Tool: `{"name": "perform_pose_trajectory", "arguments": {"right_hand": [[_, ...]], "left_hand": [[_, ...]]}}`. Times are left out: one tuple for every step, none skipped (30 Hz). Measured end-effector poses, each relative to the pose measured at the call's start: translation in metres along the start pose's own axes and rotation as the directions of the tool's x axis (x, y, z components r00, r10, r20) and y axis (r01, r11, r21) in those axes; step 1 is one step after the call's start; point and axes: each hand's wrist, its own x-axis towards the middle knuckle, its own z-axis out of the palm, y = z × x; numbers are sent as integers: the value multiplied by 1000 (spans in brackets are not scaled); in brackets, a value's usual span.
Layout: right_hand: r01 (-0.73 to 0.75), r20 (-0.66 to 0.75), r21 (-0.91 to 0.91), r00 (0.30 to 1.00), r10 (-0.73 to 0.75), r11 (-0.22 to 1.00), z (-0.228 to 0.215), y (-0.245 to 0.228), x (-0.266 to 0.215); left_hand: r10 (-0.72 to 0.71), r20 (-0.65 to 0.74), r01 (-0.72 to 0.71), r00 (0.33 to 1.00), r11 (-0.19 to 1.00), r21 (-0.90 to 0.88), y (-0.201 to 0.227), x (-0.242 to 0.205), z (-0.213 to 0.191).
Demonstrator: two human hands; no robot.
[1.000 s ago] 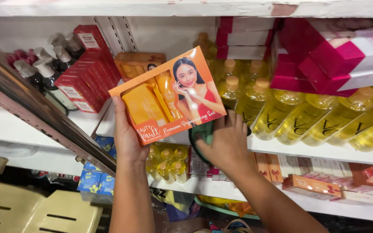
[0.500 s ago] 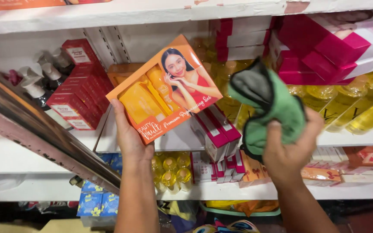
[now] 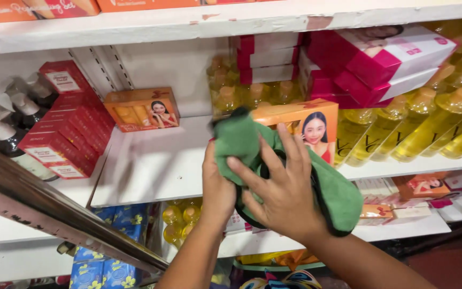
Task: Cleaning and organizing various beauty product sets on a retail shelf using a cloth.
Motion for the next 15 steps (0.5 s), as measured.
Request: {"name": "perform_pose_trajectory", "arguments": {"right_hand": [[0,-3,-3,1000,0,1000,0,8,-2],[-41,19,-28,999,41,999,1,16,-5],[-84,38,-53,996,86,995,1,24,-7],[-86,34,-56,996,88,995,3,29,-10],[-160,-7,-58,987,160,985,4,35,-13],[-233,-48,-56,972,230,971,5,41,-16],[-233,-49,-58,972,230,971,7,40,-17],[-194,-56,-35,980,192,980,8,39,-18],[-156,-64,-10,986,155,988,10,36,-19],[-157,-65,-9,986,156,987,11,38,-21],[-108,-64,11,992,109,994,12,40,-22],[-59,-64,31,996,60,998,13,41,-22],[-57,-70,28,996,59,998,10,47,-19],[-100,-100,44,990,103,994,6,52,-16],[-141,-127,64,981,149,988,3,56,-14]], "left_hand": [[3,3,-3,1000,1000,-1,-6,0,-1],[-54,-45,52,998,998,-35,-11,1,-2],[-113,-89,108,990,992,-69,-16,2,-4],[-111,-83,106,990,992,-69,-12,4,-2],[-127,-112,117,986,989,-92,-8,6,1],[-144,-139,128,980,985,-115,-4,8,3],[-143,-138,127,980,985,-115,-3,9,6],[-142,-135,129,981,987,-100,-3,10,9],[-142,-134,131,981,988,-83,-2,11,10],[-141,-133,131,981,988,-82,-6,10,10],[-84,-117,79,990,996,-48,-9,10,9],[-26,-99,25,995,1000,-15,-12,10,8],[-21,-96,20,995,1000,-15,-13,10,5],[-10,-103,15,995,999,50,-13,10,2],[-1,-114,14,994,993,115,-13,8,-3]]}}
